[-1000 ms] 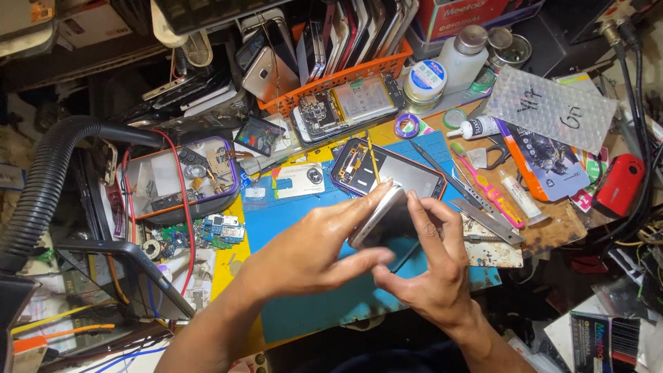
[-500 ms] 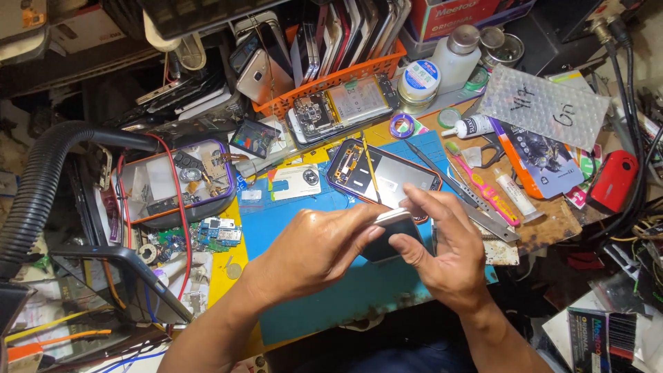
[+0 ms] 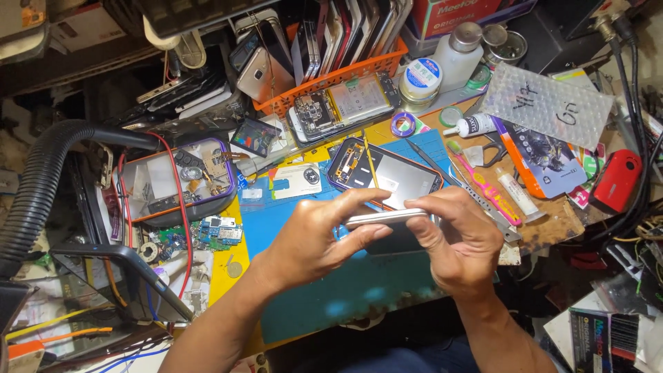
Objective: Disassembling a mobile device to inspect and remove internal components like the battery and frame
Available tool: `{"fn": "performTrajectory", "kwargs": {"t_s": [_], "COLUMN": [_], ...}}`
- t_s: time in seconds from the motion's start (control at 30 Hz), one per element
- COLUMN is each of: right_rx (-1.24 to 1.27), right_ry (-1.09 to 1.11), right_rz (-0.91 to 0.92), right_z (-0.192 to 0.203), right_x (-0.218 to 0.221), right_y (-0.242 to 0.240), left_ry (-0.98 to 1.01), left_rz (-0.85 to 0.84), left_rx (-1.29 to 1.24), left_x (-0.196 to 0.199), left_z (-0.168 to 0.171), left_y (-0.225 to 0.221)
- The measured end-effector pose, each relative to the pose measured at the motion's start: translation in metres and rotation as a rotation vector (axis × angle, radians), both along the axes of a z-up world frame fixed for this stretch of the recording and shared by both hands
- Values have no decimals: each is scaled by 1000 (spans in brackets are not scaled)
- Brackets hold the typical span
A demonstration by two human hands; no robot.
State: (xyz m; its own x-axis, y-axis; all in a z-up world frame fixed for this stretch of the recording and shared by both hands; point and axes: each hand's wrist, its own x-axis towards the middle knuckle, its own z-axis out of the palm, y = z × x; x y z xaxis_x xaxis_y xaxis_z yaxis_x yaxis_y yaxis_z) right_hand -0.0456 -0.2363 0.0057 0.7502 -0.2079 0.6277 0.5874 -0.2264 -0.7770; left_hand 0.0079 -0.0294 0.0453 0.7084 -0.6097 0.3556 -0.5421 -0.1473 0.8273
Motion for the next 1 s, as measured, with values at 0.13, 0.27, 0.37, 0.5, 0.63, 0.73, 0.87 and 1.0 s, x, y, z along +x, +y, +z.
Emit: {"fn": "performTrajectory", "kwargs": {"t_s": [0.13,0.27,0.37,0.5,0.63,0.73,0.87,1.0], "right_rx": [110,151,122,24,-48,-68,-79,-44], "right_ry": [-2,27,51,-1,-6,-22,-28,0], "right_rz": [-25,13,63,140,153,149,114,76], "right_z": [-17,-11,-9,-10,-1,2,3,-9], "right_x": [1,0,-1,7,6,7,4,3], "right_y": [-7,-4,-6,-5,1,2,0,1], "left_ry": [24,-16,-32,-81,-118,-170,-184,-166], "left_rz": [31,71,78,74,52,29,16,31], "left_rx": [-64,-84,-105,-106,-120,-102,-120,-141], "left_x": [1,-2,-5,-7,-6,-3,-4,-2], "left_z": [-9,-7,-10,-19,-23,-17,-11,-18], "left_y": [0,1,4,9,9,8,3,5]}}
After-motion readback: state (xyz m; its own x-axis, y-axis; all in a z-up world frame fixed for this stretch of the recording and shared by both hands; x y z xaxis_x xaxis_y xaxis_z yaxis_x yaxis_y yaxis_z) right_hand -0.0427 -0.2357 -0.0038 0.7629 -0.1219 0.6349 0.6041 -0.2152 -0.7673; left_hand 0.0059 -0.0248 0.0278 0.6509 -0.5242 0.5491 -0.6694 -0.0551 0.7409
